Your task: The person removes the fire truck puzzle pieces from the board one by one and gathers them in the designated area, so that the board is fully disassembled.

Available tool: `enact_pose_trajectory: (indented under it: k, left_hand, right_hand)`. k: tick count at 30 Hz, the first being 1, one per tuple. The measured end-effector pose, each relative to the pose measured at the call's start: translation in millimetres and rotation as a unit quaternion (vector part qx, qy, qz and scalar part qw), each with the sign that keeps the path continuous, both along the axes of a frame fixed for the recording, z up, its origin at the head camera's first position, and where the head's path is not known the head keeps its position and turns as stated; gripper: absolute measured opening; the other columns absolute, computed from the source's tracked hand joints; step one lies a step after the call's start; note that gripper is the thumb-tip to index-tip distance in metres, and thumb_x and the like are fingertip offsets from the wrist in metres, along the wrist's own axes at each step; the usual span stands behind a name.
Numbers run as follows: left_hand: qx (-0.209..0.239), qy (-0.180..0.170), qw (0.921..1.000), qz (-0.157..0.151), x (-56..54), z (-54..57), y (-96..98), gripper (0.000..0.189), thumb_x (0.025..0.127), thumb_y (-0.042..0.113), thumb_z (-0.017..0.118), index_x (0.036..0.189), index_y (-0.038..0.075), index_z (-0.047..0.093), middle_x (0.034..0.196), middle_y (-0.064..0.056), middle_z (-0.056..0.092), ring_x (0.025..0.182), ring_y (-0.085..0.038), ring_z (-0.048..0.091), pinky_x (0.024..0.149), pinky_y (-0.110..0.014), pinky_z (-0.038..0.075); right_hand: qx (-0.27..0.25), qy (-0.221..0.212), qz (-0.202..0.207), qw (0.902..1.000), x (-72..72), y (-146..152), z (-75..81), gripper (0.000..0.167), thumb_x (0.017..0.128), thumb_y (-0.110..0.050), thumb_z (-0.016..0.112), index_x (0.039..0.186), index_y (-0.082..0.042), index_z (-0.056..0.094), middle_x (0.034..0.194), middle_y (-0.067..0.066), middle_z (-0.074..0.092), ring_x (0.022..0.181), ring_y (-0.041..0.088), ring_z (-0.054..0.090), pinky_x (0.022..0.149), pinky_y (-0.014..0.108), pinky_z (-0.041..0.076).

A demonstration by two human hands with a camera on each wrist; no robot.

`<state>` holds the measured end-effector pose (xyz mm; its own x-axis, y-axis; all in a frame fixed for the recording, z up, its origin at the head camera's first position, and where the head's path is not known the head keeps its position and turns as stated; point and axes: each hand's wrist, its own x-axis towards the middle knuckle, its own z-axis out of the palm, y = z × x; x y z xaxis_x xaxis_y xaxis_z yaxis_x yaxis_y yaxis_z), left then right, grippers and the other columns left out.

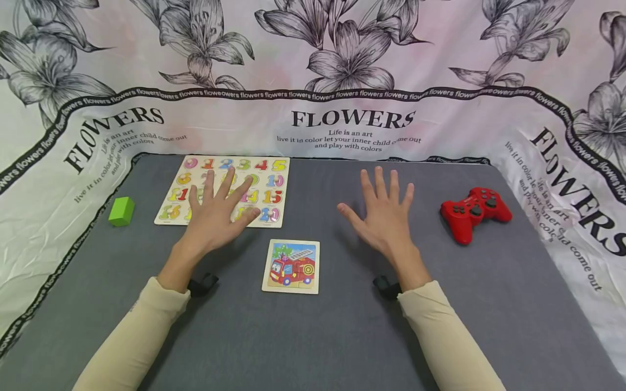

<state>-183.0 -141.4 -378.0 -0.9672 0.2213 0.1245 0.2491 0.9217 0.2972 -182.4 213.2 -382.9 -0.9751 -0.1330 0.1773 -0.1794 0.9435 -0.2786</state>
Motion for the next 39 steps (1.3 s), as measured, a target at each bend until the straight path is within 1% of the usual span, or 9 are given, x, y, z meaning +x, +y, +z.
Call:
enact_pose_trajectory:
  k: [5,9,15,18,21,26,30,33,39]
  left_hand:
    - [-0.005,-0.01,0.9998,-0.017,3.8,-4.7,2.4,0.076,0.096,0.07,0.046,0.162,0.038,0.024,0.174,-0.003,0.004,0.158,-0.043,-0.011,0.117,-0.075,-0.005]
    - [0.002,-0.022,0.9988,-0.044,8.4,-7.4,4.7,0.076,0.095,0.069,0.049,0.161,0.039,0.025,0.174,-0.002,0.005,0.159,-0.04,-0.01,0.118,-0.075,-0.004]
    - [0.008,-0.05,0.9933,-0.104,15.1,-9.9,6.8,0.076,0.094,0.066,0.054,0.161,0.038,0.03,0.174,0.0,0.009,0.159,-0.04,-0.006,0.118,-0.075,-0.002]
    - [0.009,-0.064,0.9878,-0.142,17.7,-12.3,6.8,0.075,0.094,0.064,0.057,0.16,0.035,0.034,0.173,-0.002,0.013,0.159,-0.042,-0.002,0.118,-0.076,-0.001]
    - [0.009,-0.081,0.9823,-0.169,20.6,-15.2,6.3,0.076,0.092,0.063,0.06,0.158,0.033,0.038,0.173,-0.003,0.015,0.159,-0.042,0.001,0.118,-0.076,0.0]
    - [0.004,-0.119,0.976,-0.183,25.4,-20.4,4.6,0.081,0.087,0.065,0.066,0.157,0.034,0.04,0.173,-0.006,0.013,0.159,-0.042,0.001,0.119,-0.074,0.0]
    - [-0.005,-0.139,0.9718,-0.19,28.1,-23.4,2.5,0.088,0.083,0.066,0.071,0.158,0.033,0.039,0.173,-0.009,0.009,0.159,-0.043,-0.002,0.118,-0.076,0.001]
    - [-0.007,-0.144,0.9704,-0.194,29.1,-24.5,1.3,0.092,0.08,0.067,0.074,0.158,0.032,0.04,0.173,-0.01,0.007,0.159,-0.043,-0.004,0.118,-0.076,0.0]
    - [-0.014,-0.146,0.9697,-0.195,29.6,-27.6,0.8,0.094,0.077,0.067,0.076,0.156,0.028,0.043,0.173,-0.01,0.005,0.159,-0.042,-0.005,0.119,-0.075,0.0]
  right_hand:
    - [-0.025,-0.011,0.062,0.9977,6.0,-9,-3.4,0.09,0.096,-0.066,0.051,0.165,-0.02,0.016,0.173,0.012,0.009,0.159,0.04,-0.002,0.121,0.069,-0.009]
    - [-0.04,-0.027,0.111,0.9926,11.4,-17,-6.6,0.088,0.096,-0.064,0.054,0.165,-0.024,0.016,0.173,0.009,0.009,0.16,0.037,-0.001,0.122,0.067,-0.007]
    - [-0.054,-0.052,0.165,0.9835,18.8,-28,-10.1,0.088,0.095,-0.061,0.059,0.165,-0.028,0.017,0.173,0.005,0.011,0.16,0.035,0.003,0.122,0.067,-0.003]
    - [-0.061,-0.059,0.186,0.979,21.4,-33,-11.8,0.088,0.094,-0.058,0.063,0.164,-0.028,0.021,0.172,0.007,0.018,0.159,0.037,0.008,0.122,0.068,-0.001]
    - [-0.066,-0.066,0.207,0.9739,23.2,-38,-13.6,0.089,0.092,-0.055,0.067,0.163,-0.026,0.024,0.169,0.009,0.026,0.157,0.039,0.016,0.121,0.068,0.003]
    - [-0.071,-0.078,0.238,0.9656,25.3,-44,-17.4,0.089,0.087,-0.051,0.074,0.161,-0.022,0.033,0.162,0.006,0.04,0.149,0.036,0.031,0.118,0.066,0.014]
    - [-0.072,-0.104,0.253,0.9591,27.1,-48,-20.1,0.088,0.084,-0.05,0.078,0.157,-0.02,0.041,0.156,0.007,0.046,0.142,0.032,0.036,0.113,0.063,0.022]
    - [-0.071,-0.118,0.263,0.9551,28.5,-51,-20.6,0.086,0.081,-0.05,0.08,0.154,-0.021,0.046,0.152,0.008,0.05,0.139,0.031,0.039,0.11,0.062,0.025]
    - [-0.065,-0.118,0.277,0.9516,29.9,-54,-24.5,0.078,0.078,-0.051,0.083,0.146,-0.023,0.057,0.14,0.006,0.057,0.131,0.029,0.044,0.102,0.058,0.031]
